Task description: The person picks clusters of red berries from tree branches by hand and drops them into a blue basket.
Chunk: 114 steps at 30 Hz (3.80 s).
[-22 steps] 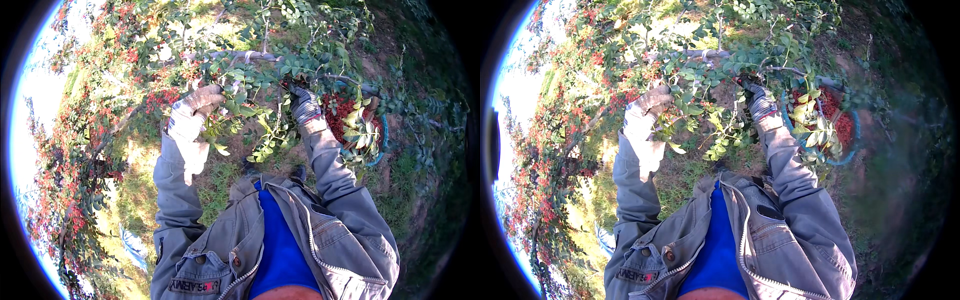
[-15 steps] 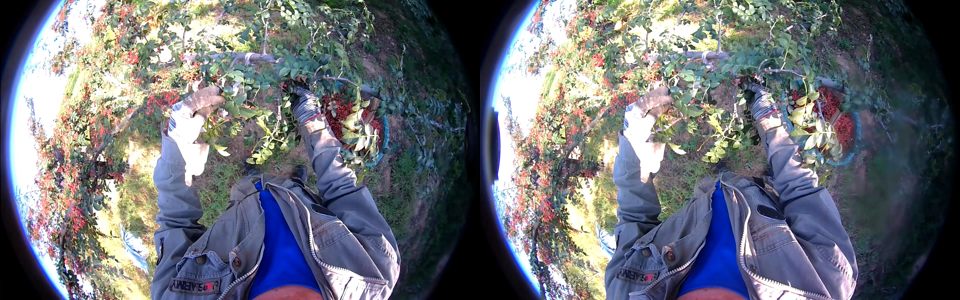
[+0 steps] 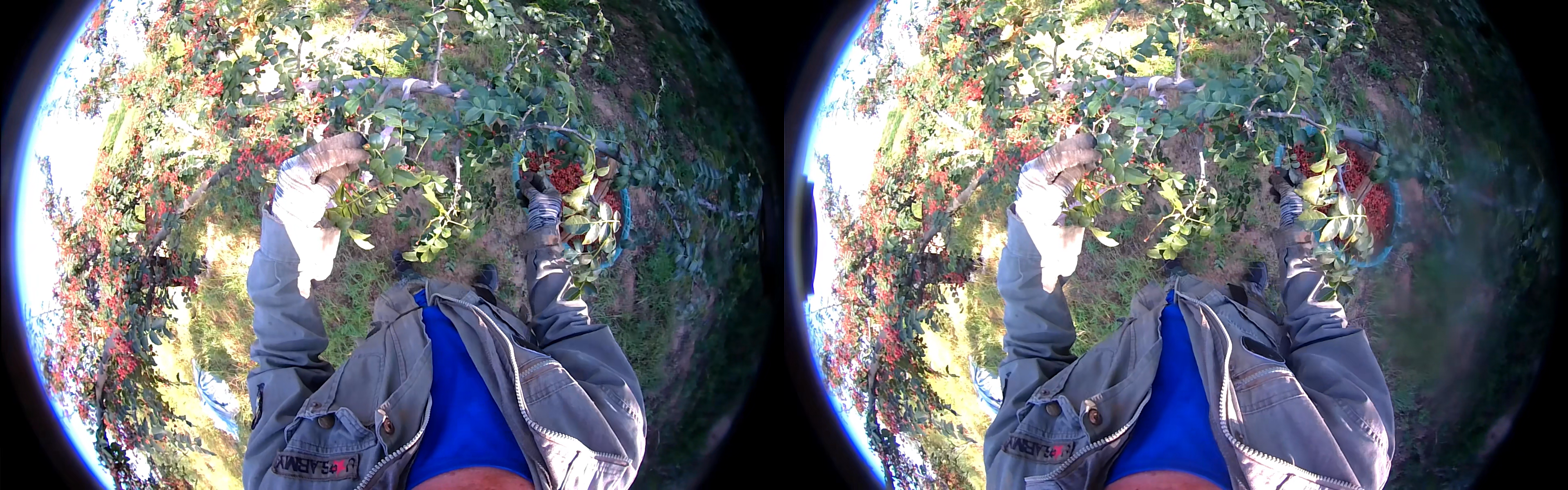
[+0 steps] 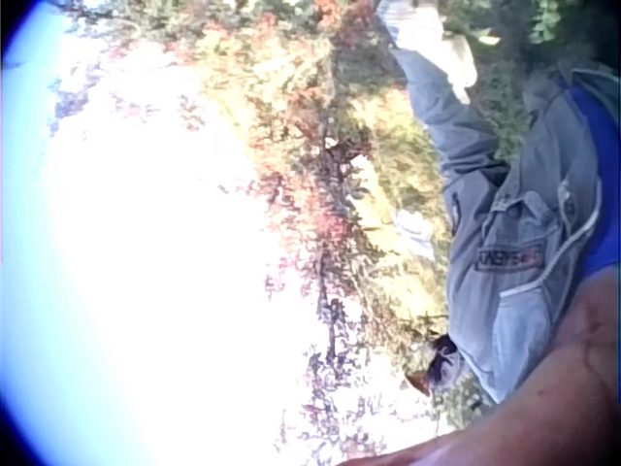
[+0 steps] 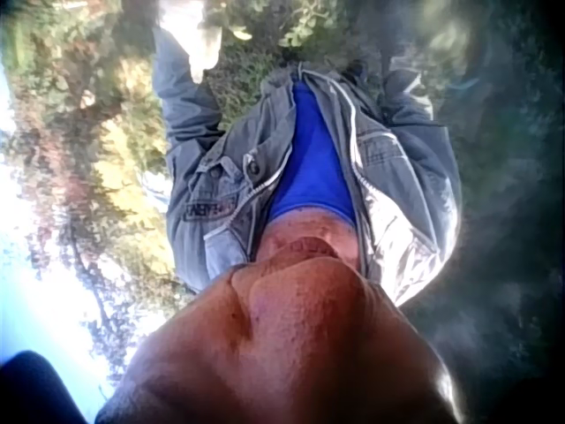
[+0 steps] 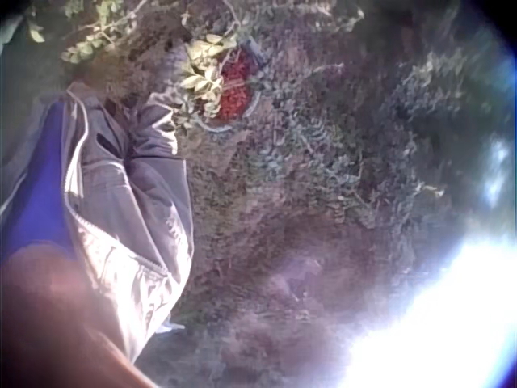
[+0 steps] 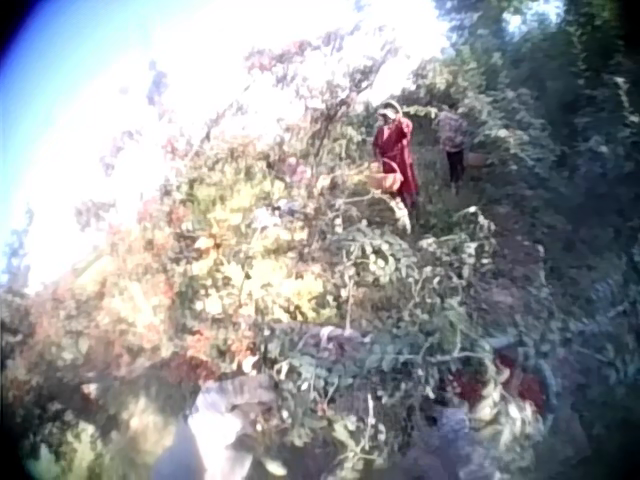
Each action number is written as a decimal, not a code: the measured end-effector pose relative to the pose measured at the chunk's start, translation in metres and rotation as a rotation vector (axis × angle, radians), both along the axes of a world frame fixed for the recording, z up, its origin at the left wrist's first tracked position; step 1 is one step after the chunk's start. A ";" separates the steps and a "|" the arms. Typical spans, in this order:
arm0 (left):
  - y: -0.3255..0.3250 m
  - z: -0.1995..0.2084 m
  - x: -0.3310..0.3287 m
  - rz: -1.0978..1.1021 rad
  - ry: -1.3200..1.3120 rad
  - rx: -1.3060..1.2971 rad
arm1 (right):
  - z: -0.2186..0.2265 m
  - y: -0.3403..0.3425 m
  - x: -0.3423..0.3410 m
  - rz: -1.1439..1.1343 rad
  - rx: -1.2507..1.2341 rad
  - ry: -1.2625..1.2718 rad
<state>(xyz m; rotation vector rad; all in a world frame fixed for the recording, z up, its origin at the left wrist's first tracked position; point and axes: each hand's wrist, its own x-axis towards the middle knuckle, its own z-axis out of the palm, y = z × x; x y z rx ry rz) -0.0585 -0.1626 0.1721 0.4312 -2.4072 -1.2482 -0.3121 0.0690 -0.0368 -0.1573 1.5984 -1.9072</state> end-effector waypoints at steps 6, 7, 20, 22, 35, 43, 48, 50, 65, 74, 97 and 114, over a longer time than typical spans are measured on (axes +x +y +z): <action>-0.006 -0.010 0.002 -0.002 0.073 0.142 | -0.077 0.055 -0.021 -0.211 0.266 0.099; -0.006 -0.012 0.002 -0.007 0.074 0.127 | -0.084 0.061 -0.022 -0.240 0.293 0.108; -0.016 -0.026 0.006 -0.024 0.036 0.088 | 0.000 0.006 0.032 0.059 -0.139 0.261; -0.029 -0.036 0.004 -0.058 0.018 0.084 | 0.024 -0.007 0.049 -0.021 -0.198 0.453; -0.010 -0.018 0.004 -0.033 0.063 0.093 | 0.114 -0.079 0.051 -0.018 0.171 1.037; -0.007 -0.013 0.004 -0.010 0.026 0.129 | 0.100 -0.085 0.041 -0.099 -0.082 1.291; -0.009 -0.015 0.006 0.049 -0.017 0.208 | 0.100 -0.072 0.046 -0.018 -0.009 1.356; -0.009 -0.012 0.006 0.047 -0.040 0.190 | 0.103 -0.074 0.048 -0.109 -0.080 1.275; -0.008 -0.017 0.009 -0.007 0.034 0.217 | 0.093 -0.107 0.031 0.043 0.302 0.929; 0.008 -0.016 0.006 0.042 0.138 0.307 | 0.100 -0.110 0.032 0.061 0.463 1.022; 0.007 -0.002 -0.002 0.065 0.030 0.215 | 0.125 -0.086 0.056 0.036 0.030 1.155; 0.024 0.014 -0.016 0.022 0.039 -0.165 | 0.061 0.055 0.058 -0.078 0.115 0.851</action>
